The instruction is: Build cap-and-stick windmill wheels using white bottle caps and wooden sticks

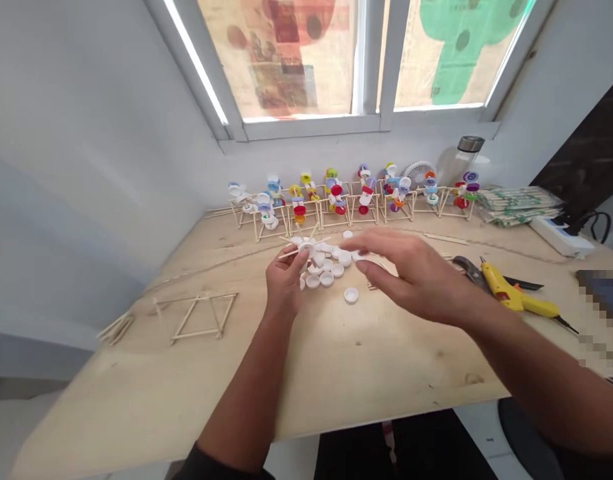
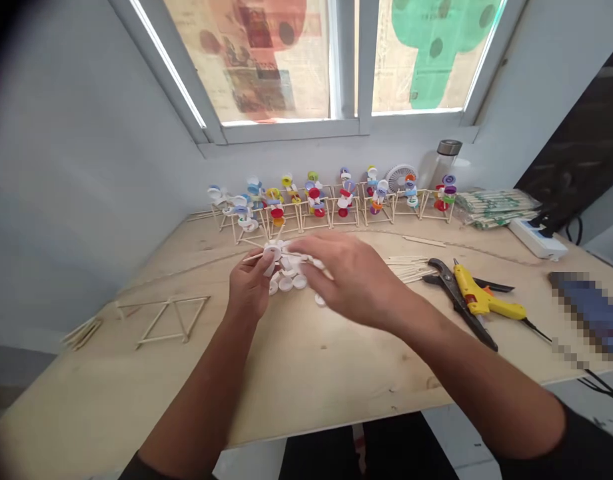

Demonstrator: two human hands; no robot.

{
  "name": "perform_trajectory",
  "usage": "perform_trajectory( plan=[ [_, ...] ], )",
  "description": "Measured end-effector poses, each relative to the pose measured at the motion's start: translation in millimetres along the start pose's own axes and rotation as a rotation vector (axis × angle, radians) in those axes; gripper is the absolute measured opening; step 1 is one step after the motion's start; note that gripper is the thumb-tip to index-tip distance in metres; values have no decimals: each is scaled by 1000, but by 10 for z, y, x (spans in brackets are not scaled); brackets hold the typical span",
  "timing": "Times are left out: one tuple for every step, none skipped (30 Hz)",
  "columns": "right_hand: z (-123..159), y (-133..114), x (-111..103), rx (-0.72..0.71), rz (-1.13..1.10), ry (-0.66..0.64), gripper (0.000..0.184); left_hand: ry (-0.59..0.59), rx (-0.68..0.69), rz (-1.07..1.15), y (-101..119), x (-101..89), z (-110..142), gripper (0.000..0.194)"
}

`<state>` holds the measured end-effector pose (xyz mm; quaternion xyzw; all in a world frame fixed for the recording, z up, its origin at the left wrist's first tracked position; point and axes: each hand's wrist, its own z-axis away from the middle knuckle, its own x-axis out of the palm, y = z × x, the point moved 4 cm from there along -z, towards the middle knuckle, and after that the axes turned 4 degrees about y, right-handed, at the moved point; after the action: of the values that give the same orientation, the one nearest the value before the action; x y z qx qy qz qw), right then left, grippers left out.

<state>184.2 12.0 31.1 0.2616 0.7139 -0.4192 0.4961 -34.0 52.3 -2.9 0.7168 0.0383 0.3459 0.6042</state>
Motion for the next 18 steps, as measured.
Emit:
perform_trajectory(
  plan=[
    [-62, 37, -12, 21, 13, -18, 32, 1, -10, 29, -4, -1, -3, 46],
    [-117, 66, -13, 41, 27, -39, 32, -3, -22, 51, -6, -1, -4, 46],
    [-162, 85, -3, 58, 40, -61, 32, -9, -33, 66, -7, 0, -4, 46],
    [-197, 95, 20, 71, 53, -80, 32, -13, -39, 76, -5, 0, -4, 46],
    [-221, 93, 53, 78, 66, -96, 32, -18, -45, 82, -2, 1, -2, 46],
    [-237, 82, 96, 80, 78, -106, 32, -24, -52, 86, 2, 4, 0, 45],
    [-248, 62, 145, 78, 91, -111, 32, -29, -58, 86, 5, 7, 3, 45],
    [-257, 37, 197, 74, 105, -112, 32, -34, -63, 84, 7, 12, 6, 45],
    [-267, 9, 249, 72, 120, -111, 32, -40, -68, 80, 9, 16, 10, 44],
    [-280, -21, 297, 68, 135, -108, 32, -45, -72, 74, 10, 21, 14, 43],
    [-297, -51, 340, 65, 150, -102, 31, -51, -75, 69, 10, 26, 19, 43],
    [-316, -78, 375, 62, 163, -95, 29, -58, -79, 64, 9, 30, 23, 42],
    [-336, -102, 404, 58, 175, -89, 26, -65, -82, 59, 8, 34, 28, 42],
    [-354, -121, 426, 52, 183, -84, 24, -72, -85, 54, 8, 36, 32, 41],
    [-369, -135, 443, 45, 189, -80, 21, -79, -88, 49, 8, 37, 36, 41],
    [-379, -143, 453, 35, 191, -76, 18, -86, -91, 44, 8, 38, 40, 40],
    [-383, -145, 459, 25, 190, -73, 17, -92, -92, 39, 9, 39, 44, 40],
    [-382, -140, 461, 14, 185, -70, 16, -99, -94, 34, 10, 39, 48, 40]
  ],
)
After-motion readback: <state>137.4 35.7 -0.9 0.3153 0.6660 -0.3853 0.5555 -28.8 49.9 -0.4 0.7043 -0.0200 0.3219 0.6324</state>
